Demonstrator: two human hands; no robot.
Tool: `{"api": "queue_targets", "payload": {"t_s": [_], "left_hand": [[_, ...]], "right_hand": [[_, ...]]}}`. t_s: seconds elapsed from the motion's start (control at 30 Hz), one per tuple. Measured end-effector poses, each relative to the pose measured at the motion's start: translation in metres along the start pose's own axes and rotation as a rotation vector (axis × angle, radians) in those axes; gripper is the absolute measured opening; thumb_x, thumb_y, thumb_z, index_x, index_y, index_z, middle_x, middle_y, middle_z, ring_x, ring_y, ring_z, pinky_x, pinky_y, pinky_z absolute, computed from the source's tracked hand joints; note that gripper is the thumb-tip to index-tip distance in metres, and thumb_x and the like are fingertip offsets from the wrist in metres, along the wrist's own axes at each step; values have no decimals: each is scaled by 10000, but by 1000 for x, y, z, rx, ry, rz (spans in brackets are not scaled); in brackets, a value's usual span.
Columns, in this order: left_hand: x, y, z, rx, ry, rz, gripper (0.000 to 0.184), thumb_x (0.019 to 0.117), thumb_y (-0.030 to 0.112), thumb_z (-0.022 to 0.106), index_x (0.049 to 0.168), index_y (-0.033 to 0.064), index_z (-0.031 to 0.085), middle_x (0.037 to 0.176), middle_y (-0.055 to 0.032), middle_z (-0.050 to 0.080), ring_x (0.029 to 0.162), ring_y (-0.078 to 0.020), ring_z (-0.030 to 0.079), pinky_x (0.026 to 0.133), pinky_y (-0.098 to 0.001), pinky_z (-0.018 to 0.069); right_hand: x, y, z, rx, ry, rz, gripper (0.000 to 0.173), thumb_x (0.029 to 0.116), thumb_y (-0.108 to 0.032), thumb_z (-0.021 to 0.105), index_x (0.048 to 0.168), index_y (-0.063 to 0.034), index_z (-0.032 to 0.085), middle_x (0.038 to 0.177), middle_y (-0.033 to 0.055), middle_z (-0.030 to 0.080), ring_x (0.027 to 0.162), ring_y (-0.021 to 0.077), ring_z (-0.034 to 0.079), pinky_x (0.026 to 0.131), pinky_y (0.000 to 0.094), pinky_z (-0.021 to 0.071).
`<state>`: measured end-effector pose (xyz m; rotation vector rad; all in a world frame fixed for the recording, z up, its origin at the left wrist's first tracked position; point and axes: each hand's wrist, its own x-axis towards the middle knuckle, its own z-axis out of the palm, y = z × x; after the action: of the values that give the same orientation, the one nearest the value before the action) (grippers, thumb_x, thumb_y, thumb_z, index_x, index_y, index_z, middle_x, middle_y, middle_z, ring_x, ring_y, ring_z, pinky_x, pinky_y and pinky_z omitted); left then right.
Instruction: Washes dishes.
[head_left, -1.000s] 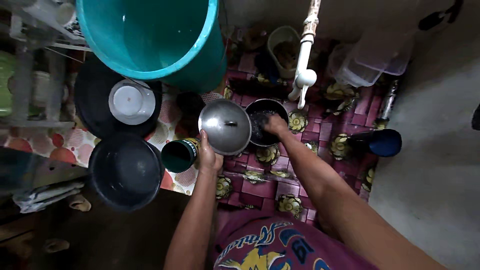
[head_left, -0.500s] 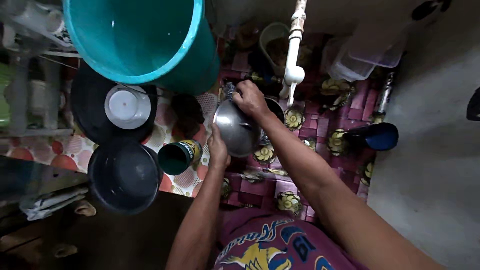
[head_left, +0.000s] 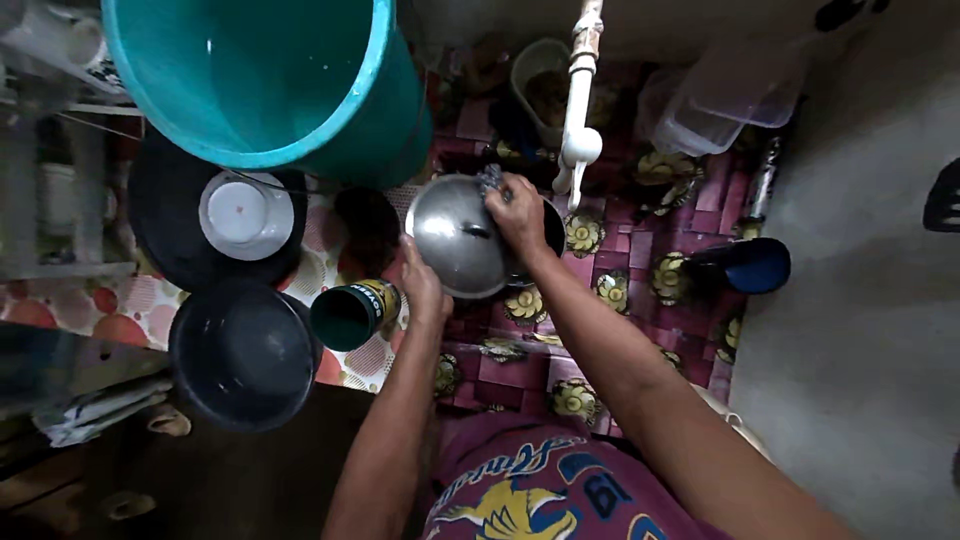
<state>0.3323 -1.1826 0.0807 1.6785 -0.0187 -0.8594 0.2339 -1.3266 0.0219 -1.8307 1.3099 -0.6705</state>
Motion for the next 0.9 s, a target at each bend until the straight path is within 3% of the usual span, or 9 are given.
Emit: {"api": "queue_targets", "payload": {"t_s": [0.13, 0.2, 0.3, 0.43, 0.63, 0.7, 0.8, 0.87, 0.9], "left_hand": [[-1, -12, 6, 161, -34, 5, 738, 1012, 716, 320, 1294, 107, 626, 1263, -112, 671, 1147, -229, 661, 956, -517, 563], [0, -8, 0, 211, -75, 25, 742, 1009, 729, 289, 1370, 160, 599, 1315, -72, 657, 1187, -200, 642, 994, -502, 548], [-2, 0, -3, 160, -37, 37, 725, 995, 738, 344, 1286, 145, 641, 1188, -85, 701, 1070, -217, 690, 908, -508, 587], [-4, 11, -2, 105, 3, 145, 677, 1043, 662, 319, 1181, 101, 672, 1114, -83, 714, 1022, -203, 704, 904, -490, 595], [4, 15, -12, 114, -32, 317, 687, 1045, 666, 271, 1103, 118, 681, 1058, -39, 727, 996, -165, 717, 902, -463, 607], [3, 19, -27, 132, -167, 417, 593, 1019, 680, 340, 1048, 191, 673, 998, 32, 725, 956, -111, 715, 870, -403, 618], [4, 27, -40, 256, -458, 726, 581, 996, 691, 410, 751, 204, 609, 727, 91, 644, 714, -14, 655, 657, -252, 577], [6, 41, -41, 302, -757, 976, 715, 1063, 611, 324, 672, 91, 619, 685, 8, 648, 731, -75, 660, 696, -279, 568], [4, 46, -39, 334, -816, 1081, 738, 1064, 612, 315, 656, 86, 635, 700, -10, 676, 783, -115, 687, 752, -319, 587]], "right_hand": [[22, -43, 12, -129, -185, -431, 305, 949, -385, 637, 1053, -129, 766, 1189, 46, 735, 1198, 259, 636, 1027, 469, 507], [20, -51, 13, -85, -251, -653, 266, 952, -365, 641, 1018, -138, 763, 1216, 29, 731, 1221, 255, 629, 1020, 459, 508], [28, -30, -2, 31, -172, -326, 282, 953, -284, 650, 1076, -58, 765, 1194, 88, 735, 1150, 258, 660, 1016, 464, 513], [7, 16, -13, 192, 8, 337, 318, 953, -398, 664, 979, -83, 693, 877, 99, 676, 820, 233, 656, 753, 490, 541], [-89, 27, -13, 632, -129, 723, 302, 967, -409, 652, 962, -108, 646, 865, 69, 635, 727, 182, 602, 627, 403, 515], [-85, 24, -34, 835, -207, 875, 441, 994, -524, 575, 1222, -152, 630, 1028, 71, 680, 808, 204, 668, 655, 398, 580], [-60, 24, -58, 1051, -376, 1036, 705, 916, -816, 426, 1310, -253, 582, 1104, 67, 681, 910, 245, 680, 718, 453, 588], [-57, 28, -65, 1101, -571, 955, 689, 923, -821, 394, 1159, -218, 631, 1057, 58, 724, 838, 198, 694, 646, 381, 581], [-61, 30, -68, 1145, -646, 878, 555, 980, -701, 451, 1089, -190, 641, 1016, 48, 739, 789, 159, 694, 607, 328, 567]]}}
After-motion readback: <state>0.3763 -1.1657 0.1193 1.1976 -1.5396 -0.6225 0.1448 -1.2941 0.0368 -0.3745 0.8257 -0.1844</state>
